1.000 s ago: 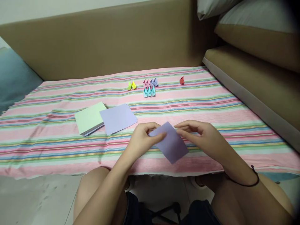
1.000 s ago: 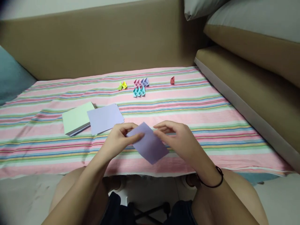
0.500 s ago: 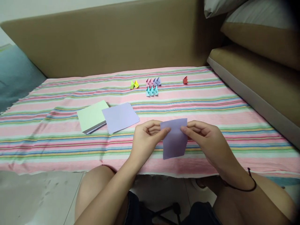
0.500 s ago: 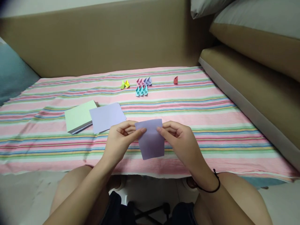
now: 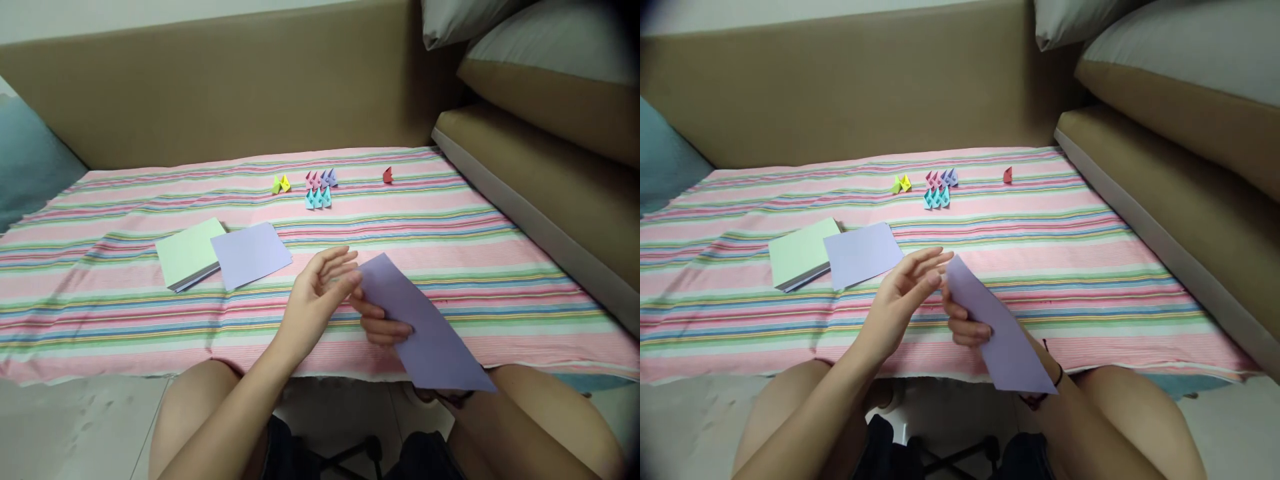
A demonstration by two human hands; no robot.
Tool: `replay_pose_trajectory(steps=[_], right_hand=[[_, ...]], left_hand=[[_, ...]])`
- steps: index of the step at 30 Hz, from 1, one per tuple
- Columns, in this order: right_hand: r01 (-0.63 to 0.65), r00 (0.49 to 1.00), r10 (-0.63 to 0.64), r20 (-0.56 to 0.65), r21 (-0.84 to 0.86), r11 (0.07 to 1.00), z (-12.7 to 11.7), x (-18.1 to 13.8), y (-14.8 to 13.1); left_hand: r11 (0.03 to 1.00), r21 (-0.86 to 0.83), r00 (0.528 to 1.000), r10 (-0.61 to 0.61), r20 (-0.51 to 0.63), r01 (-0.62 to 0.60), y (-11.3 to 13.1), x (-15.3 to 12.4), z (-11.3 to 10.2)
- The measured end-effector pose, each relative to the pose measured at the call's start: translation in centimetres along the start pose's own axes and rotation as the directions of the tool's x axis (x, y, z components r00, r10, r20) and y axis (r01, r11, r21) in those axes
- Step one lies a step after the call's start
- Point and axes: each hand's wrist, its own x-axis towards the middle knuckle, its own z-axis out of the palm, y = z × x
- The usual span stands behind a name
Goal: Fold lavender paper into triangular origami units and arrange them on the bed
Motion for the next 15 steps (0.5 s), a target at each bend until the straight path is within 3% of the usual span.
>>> replay_pose_trajectory(steps=[3,7,10,12,15], right_hand=[[-0.016,0.999,0.017,0.028,-0.046,0.999,0.5,0.2,1.2],[-0.11,0.987,0.123,0.1,-0.131,0.985,0.7,0.3,2.2],[-0.02,0.99,0.02,0.143,-0.001,1.0,0.8,0.0,1.8],[0.063,0.994,-0.069,0.088,0.066,0.996,0.7,-0.5,1.1],[0.206,0.967,-0.187,-0.174,0.098,0.974,0.4,-1.2,-0.4]], left_hand=[[0.996,-0.011,0.994,-0.087,0.069,0.088,-0.1,-0.2,0.1],[0.989,0.053,0.989,-0.14,0.048,0.138,0.1,-0.6,0.2],[0.99,0.047,0.991,-0.134,-0.002,0.134,0.1,-0.5,-0.1],[0.997,0.039,0.992,-0.065,-0.109,0.07,0.0,-0.1,-0.7],[0.999,0.026,0.953,0.043,-0.299,-0.037,-0.1,0.7,-1.9]])
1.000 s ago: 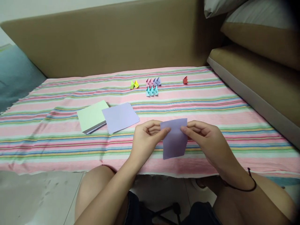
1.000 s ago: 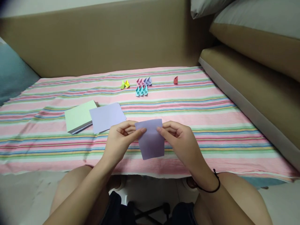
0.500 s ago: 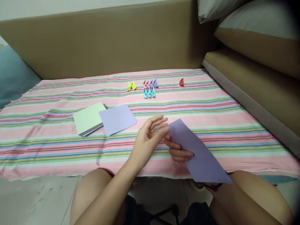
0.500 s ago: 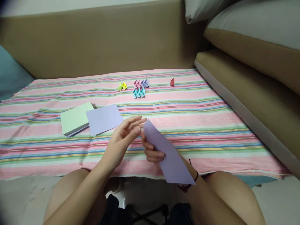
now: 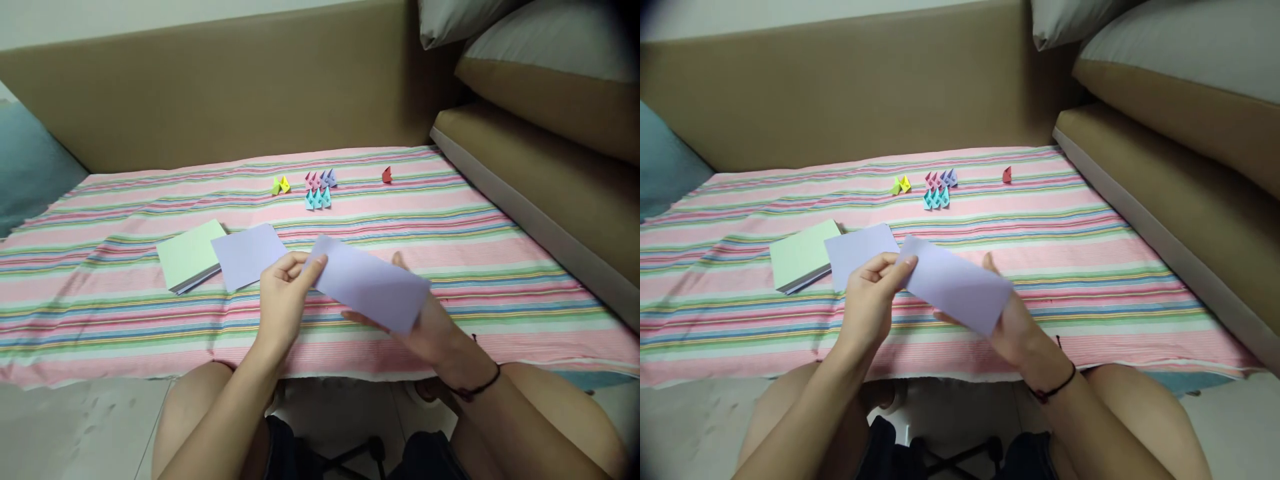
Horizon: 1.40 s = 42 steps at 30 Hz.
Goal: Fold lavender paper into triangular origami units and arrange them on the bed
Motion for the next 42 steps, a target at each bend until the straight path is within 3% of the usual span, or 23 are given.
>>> replay_pose_trajectory(steps=[3,7,9,13,18,21,24,27,32,34,36,39,41,42], right_hand=[[0.118,0.973,-0.146,-0.179,-0.159,0.98,-0.5,-0.1,-1.2],[0.233,0.859,-0.365,-0.36,-0.359,0.904,-0.8,-0.3,-1.3],[0.228,0.823,-0.41,-0.392,-0.433,0.872,-0.8,-0.4,-1.3],[0.214,0.814,-0.439,-0.379,-0.507,0.835,-0.7,-0.5,-1.7],[0.263,0.826,-0.391,-0.406,-0.337,0.904,-0.3,-0.2,-1.6],[0.28,0.842,-0.322,-0.432,-0.16,0.947,0.2,0.2,-0.9],[0.285,0.845,-0.33,-0.422,-0.167,0.944,0.4,0.4,-0.4],[0.286,0.831,-0.379,-0.408,-0.272,0.919,0.2,0.3,-0.4],[0.27,0.798,-0.447,-0.404,-0.424,0.865,0.5,-0.2,-0.9],[0.311,0.767,-0.52,-0.375,-0.492,0.813,0.8,-0.4,-1.0],[0.405,0.715,-0.641,-0.279,-0.582,0.705,0.9,-0.6,-1.0],[0.593,0.606,-0.795,0.027,-0.682,0.428,0.8,-1.0,-1.1],[0.673,0.532,-0.821,0.209,-0.693,0.26,0.6,-1.1,-1.2],[0.691,0.502,-0.825,0.259,-0.694,0.202,0.5,-1.2,-1.3]], left_hand=[[0.999,-0.024,0.995,0.023,-0.1,-0.025,0.0,0.7,-0.7],[0.998,-0.058,0.994,0.02,-0.104,-0.026,0.1,0.8,-0.7],[0.997,-0.074,0.996,0.0,-0.085,-0.006,0.1,0.6,-0.5],[0.995,-0.098,0.996,-0.035,-0.083,0.026,0.2,0.7,-0.5],[0.961,-0.278,0.996,-0.026,-0.091,0.0,0.1,0.9,0.0],[0.915,-0.404,1.0,-0.021,0.001,0.019,-0.3,0.4,0.7],[0.977,-0.162,0.979,-0.114,0.171,0.142,-1.1,-0.3,1.4],[0.988,0.096,0.973,-0.137,0.184,0.121,-1.8,-0.8,1.7],[0.989,0.089,0.984,-0.126,0.124,0.115,-2.3,-1.0,1.8],[0.99,0.053,0.985,-0.134,0.111,0.128,-2.4,-0.9,1.8],[0.994,0.014,0.988,-0.106,0.108,0.105,-2.4,-0.6,1.6],[0.995,-0.06,0.983,0.093,0.156,-0.084,-2.3,0.4,0.5],[0.949,-0.109,0.922,0.315,0.224,-0.297,-1.8,1.1,-0.5],[0.926,-0.121,0.864,0.377,0.333,-0.357,-1.5,1.4,-1.0]])
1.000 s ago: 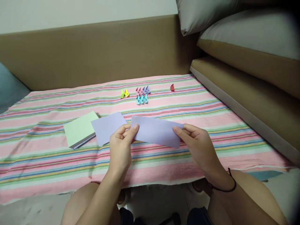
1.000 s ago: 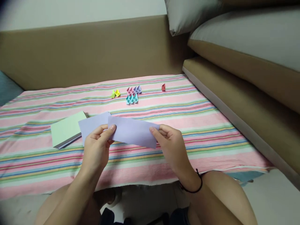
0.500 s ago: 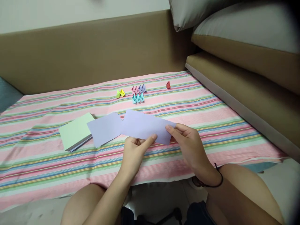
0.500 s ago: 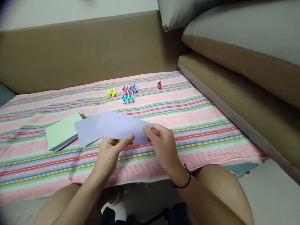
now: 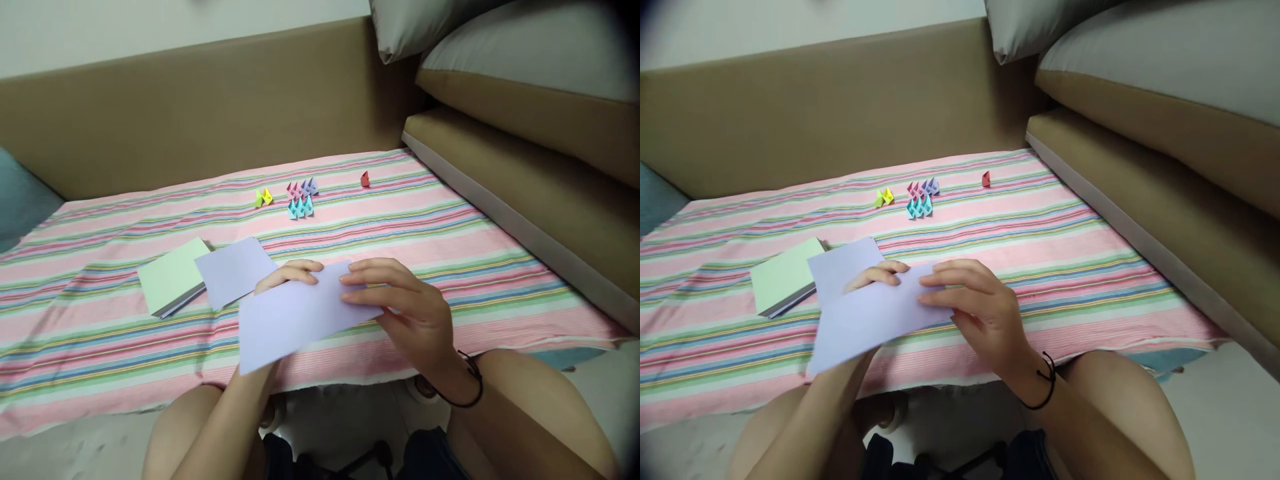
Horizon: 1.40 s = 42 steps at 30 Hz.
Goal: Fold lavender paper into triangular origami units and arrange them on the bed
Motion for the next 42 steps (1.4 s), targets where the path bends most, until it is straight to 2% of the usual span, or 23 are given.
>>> replay_pose_trajectory(steps=[1,3,7,12,14,15,17,19,21,23,27,31,33,38,40,41,42], right_hand=[[0.033,0.999,-0.033,0.006,-0.021,0.999,-0.1,0.0,0.0],[0.058,0.998,-0.058,0.002,-0.046,0.997,-0.2,0.0,0.1],[0.046,0.999,-0.047,-0.013,-0.038,0.998,-0.1,0.0,0.2],[-0.031,0.999,0.03,-0.038,-0.034,0.999,-0.2,-0.1,0.3],[-0.137,0.988,0.138,-0.068,0.018,0.99,-0.1,0.0,0.4],[-0.224,0.97,0.229,-0.078,0.067,0.972,0.0,0.0,0.5],[-0.427,0.894,0.445,-0.052,0.203,0.881,0.3,0.0,0.9],[-0.607,0.78,0.624,0.056,0.314,0.73,0.6,-0.1,1.4],[-0.709,0.688,0.712,0.142,0.343,0.617,0.9,-0.2,1.9],[-0.745,0.645,0.75,0.148,0.336,0.575,1.0,-0.3,2.2],[-0.745,0.613,0.785,0.084,0.391,0.54,1.2,-0.3,2.3],[-0.809,0.529,0.837,0.138,0.381,0.448,1.8,-0.4,2.4],[-0.826,0.528,0.838,0.138,0.311,0.47,1.7,-0.5,2.7],[-0.791,0.608,0.787,0.108,0.168,0.588,-0.5,-0.2,3.6],[-0.764,0.642,0.766,-0.019,0.072,0.642,-1.3,-0.1,3.6],[-0.735,0.675,0.728,-0.124,-0.016,0.678,-1.5,0.0,3.5],[-0.678,0.73,0.646,-0.223,-0.12,0.725,-1.5,0.0,3.3]], left_hand=[[0.999,0.01,0.997,0.046,0.069,-0.047,0.3,0.1,-0.5],[0.995,0.05,0.99,0.085,0.109,-0.091,0.8,0.3,-1.2],[0.987,0.084,0.985,0.126,0.116,-0.136,1.5,0.2,-1.2],[0.991,0.134,0.999,0.001,0.036,-0.006,1.8,0.2,-0.6],[0.99,0.128,0.998,-0.063,0.003,0.062,1.7,0.1,0.0],[0.988,0.109,0.994,-0.108,-0.008,0.109,1.5,0.0,0.4],[0.979,0.009,0.973,-0.201,-0.115,0.204,0.9,-0.4,1.4],[0.922,-0.066,0.904,-0.387,-0.18,0.382,0.2,-0.7,2.5],[0.885,-0.111,0.859,-0.466,-0.211,0.453,-0.5,-1.0,3.2],[0.86,-0.151,0.831,-0.51,-0.224,0.487,-0.9,-1.1,3.5],[0.811,-0.255,0.776,-0.58,-0.247,0.526,-1.1,-1.1,3.6],[0.782,-0.284,0.743,-0.619,-0.254,0.554,-1.2,-1.2,3.9],[0.783,-0.258,0.733,-0.621,-0.277,0.566,-1.3,-1.3,4.0],[0.804,-0.249,0.714,-0.594,-0.37,0.54,-1.2,-0.8,3.2],[0.809,-0.26,0.705,-0.587,-0.399,0.527,-1.2,-0.5,2.6],[0.812,-0.266,0.7,-0.584,-0.411,0.52,-1.2,-0.4,2.4],[0.814,-0.271,0.696,-0.581,-0.422,0.514,-1.2,-0.3,2.3]])
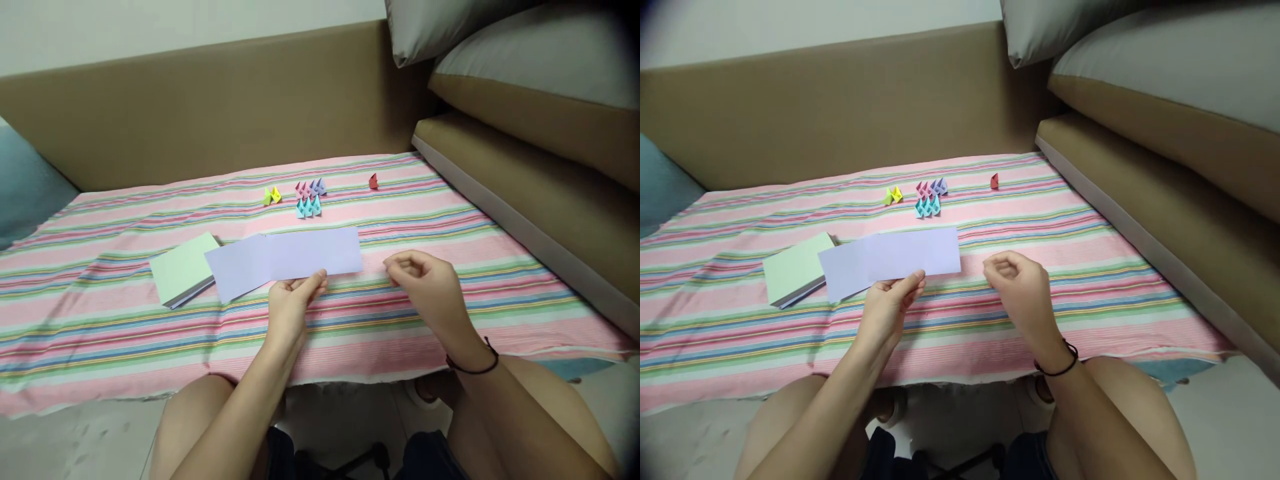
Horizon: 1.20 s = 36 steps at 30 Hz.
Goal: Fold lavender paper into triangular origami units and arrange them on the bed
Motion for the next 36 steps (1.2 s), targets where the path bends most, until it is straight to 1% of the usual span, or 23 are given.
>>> replay_pose_trajectory(steps=[1,2,3,4,5,6,8,11,14,16,18,20,21,22,23,24,25,26,28,30,31,33,36], right_hand=[[0.145,0.987,-0.15,-0.062,-0.082,0.986,0.1,-0.2,-0.2],[0.31,0.946,-0.321,-0.045,-0.163,0.937,0.4,-0.3,-0.3],[0.481,0.873,-0.487,0.032,-0.221,0.848,0.7,-0.6,-0.4],[0.627,0.778,-0.613,0.141,-0.249,0.738,1.1,-0.8,-0.5],[0.722,0.691,-0.686,0.228,-0.258,0.642,1.4,-0.9,-0.5],[0.781,0.623,-0.732,0.276,-0.262,0.567,1.6,-1.0,-0.4],[0.833,0.55,-0.783,0.291,-0.263,0.487,1.7,-1.1,-0.1],[0.848,0.522,-0.802,0.29,-0.273,0.453,1.1,-0.9,0.2],[0.838,0.533,-0.801,0.272,-0.298,0.457,0.3,-0.5,0.2],[0.821,0.555,-0.794,0.249,-0.316,0.475,-0.1,-0.2,0.2],[0.8,0.585,-0.78,0.223,-0.316,0.51,-0.4,0.0,0.2],[0.76,0.635,-0.758,0.146,-0.296,0.579,-0.7,0.2,0.1],[0.715,0.683,-0.726,0.08,-0.274,0.643,-0.8,0.2,0.0],[0.646,0.749,-0.663,0.004,-0.23,0.728,-0.9,0.1,-0.1],[0.547,0.826,-0.56,-0.059,-0.153,0.823,-1.0,0.1,-0.2],[0.422,0.902,-0.424,-0.082,-0.048,0.905,-0.9,0.1,-0.3],[0.28,0.959,-0.276,-0.056,0.069,0.958,-0.8,0.1,-0.4],[0.138,0.99,-0.142,0.011,0.174,0.975,-0.7,0.1,-0.4],[-0.081,0.985,0.031,0.169,0.299,0.951,-0.3,0.0,-0.3],[-0.204,0.958,0.118,0.26,0.333,0.921,0.2,-0.1,0.0],[-0.239,0.948,0.145,0.283,0.336,0.911,0.5,-0.1,0.1],[-0.274,0.933,0.17,0.317,0.32,0.907,0.9,-0.3,0.3],[-0.259,0.922,0.144,0.359,0.295,0.92,1.4,-0.5,0.5]], left_hand=[[1.0,-0.006,1.0,0.001,-0.005,-0.001,0.0,0.1,0.0],[1.0,-0.009,1.0,-0.004,0.001,0.004,-0.1,0.0,0.1],[1.0,-0.014,1.0,-0.012,0.019,0.013,-0.2,0.0,0.1],[0.999,-0.022,0.999,-0.026,0.047,0.027,-0.3,-0.1,0.3],[0.998,-0.029,0.996,-0.044,0.08,0.047,-0.4,-0.2,0.4],[0.997,-0.033,0.992,-0.067,0.11,0.071,-0.5,-0.4,0.6],[0.992,-0.033,0.982,-0.115,0.153,0.121,-0.6,-0.6,0.8],[0.984,-0.039,0.975,-0.164,0.147,0.172,-0.2,-0.6,0.8],[0.985,-0.06,0.982,-0.152,0.111,0.159,0.5,0.0,0.4],[0.989,-0.07,0.988,-0.127,0.084,0.133,1.1,0.6,-0.1],[0.99,-0.094,0.994,-0.107,0.027,0.109,1.8,1.4,-0.8],[0.992,-0.121,0.997,-0.053,-0.055,0.046,2.6,2.0,-1.7],[0.992,-0.128,0.994,-0.016,-0.112,0.002,3.0,2.3,-2.1],[0.99,-0.122,0.984,0.044,-0.172,-0.066,3.3,2.4,-2.3],[0.984,-0.098,0.973,0.131,-0.188,-0.152,3.5,2.3,-2.5],[0.971,-0.075,0.964,0.211,-0.163,-0.226,3.7,2.2,-2.5],[0.965,-0.063,0.965,0.25,-0.085,-0.255,3.7,1.9,-2.4],[0.969,-0.062,0.97,0.241,0.015,-0.24,3.6,1.6,-2.2],[0.993,-0.075,0.964,0.106,0.242,-0.09,3.1,1.0,-1.5],[0.999,-0.038,0.931,-0.018,0.365,0.035,2.4,0.5,-0.9],[0.999,0.003,0.927,-0.036,0.373,0.037,2.1,0.4,-0.8],[0.992,0.122,0.945,-0.014,0.326,-0.027,1.4,0.4,-0.7],[0.954,0.285,0.951,0.001,0.308,-0.094,0.9,0.6,-0.9]])
